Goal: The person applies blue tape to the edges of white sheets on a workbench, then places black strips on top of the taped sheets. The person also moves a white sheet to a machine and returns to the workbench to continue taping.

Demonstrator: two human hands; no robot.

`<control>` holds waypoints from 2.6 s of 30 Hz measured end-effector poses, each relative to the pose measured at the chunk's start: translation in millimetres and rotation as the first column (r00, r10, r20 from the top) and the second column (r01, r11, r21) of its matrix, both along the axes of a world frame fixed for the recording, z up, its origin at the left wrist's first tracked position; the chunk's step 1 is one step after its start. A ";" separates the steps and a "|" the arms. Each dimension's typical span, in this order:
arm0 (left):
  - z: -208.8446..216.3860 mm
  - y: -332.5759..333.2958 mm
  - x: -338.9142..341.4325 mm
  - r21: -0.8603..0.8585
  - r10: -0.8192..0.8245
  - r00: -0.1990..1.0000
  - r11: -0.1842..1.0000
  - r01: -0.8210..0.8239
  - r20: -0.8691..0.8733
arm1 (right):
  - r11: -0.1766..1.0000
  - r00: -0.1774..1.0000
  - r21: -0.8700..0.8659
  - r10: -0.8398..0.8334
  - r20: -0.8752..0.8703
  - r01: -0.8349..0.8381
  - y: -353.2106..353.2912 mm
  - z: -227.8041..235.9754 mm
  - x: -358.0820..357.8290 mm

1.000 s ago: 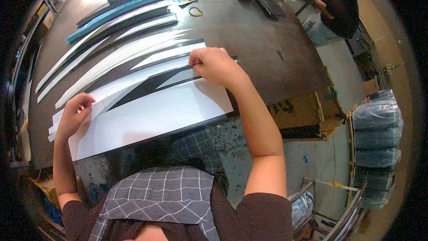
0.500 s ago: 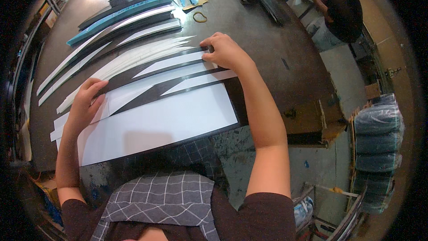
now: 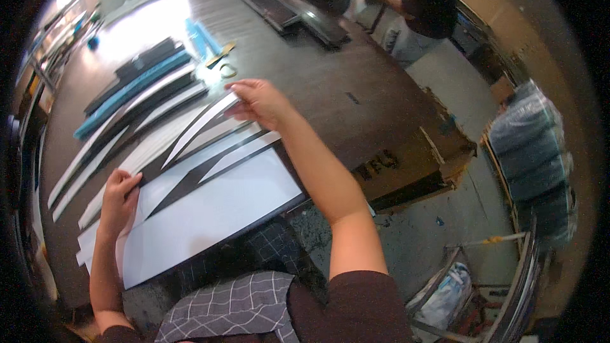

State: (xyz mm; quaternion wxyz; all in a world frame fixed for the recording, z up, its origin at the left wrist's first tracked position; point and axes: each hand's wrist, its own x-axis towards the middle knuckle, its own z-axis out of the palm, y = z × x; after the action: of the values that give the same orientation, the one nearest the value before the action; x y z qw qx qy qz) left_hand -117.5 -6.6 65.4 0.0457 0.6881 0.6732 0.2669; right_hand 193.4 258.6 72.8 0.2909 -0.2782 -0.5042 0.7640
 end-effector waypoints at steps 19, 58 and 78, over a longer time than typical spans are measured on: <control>-1.3 -0.8 0.3 -0.015 0.042 0.997 0.999 -0.041 0.067 | 0.599 0.813 0.792 -0.516 0.270 0.117 30.2 -9.4 -16.8; 44.2 -50.5 28.8 -0.050 -0.061 0.982 0.997 0.052 -0.179 | 0.282 0.738 0.824 -0.368 0.565 -0.491 -71.0 39.0 -59.0; 59.9 -20.6 -58.9 -0.137 -0.136 0.990 0.982 0.131 -0.025 | -0.058 0.903 0.902 -0.084 0.422 -0.427 -100.9 72.3 -83.2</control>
State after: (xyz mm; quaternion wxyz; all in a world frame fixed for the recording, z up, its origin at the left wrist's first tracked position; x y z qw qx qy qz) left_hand -176.4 -27.2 125.4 0.0986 0.7314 0.6428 0.2053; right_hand 110.3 157.7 145.1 0.2028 -0.0473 -0.9690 0.1333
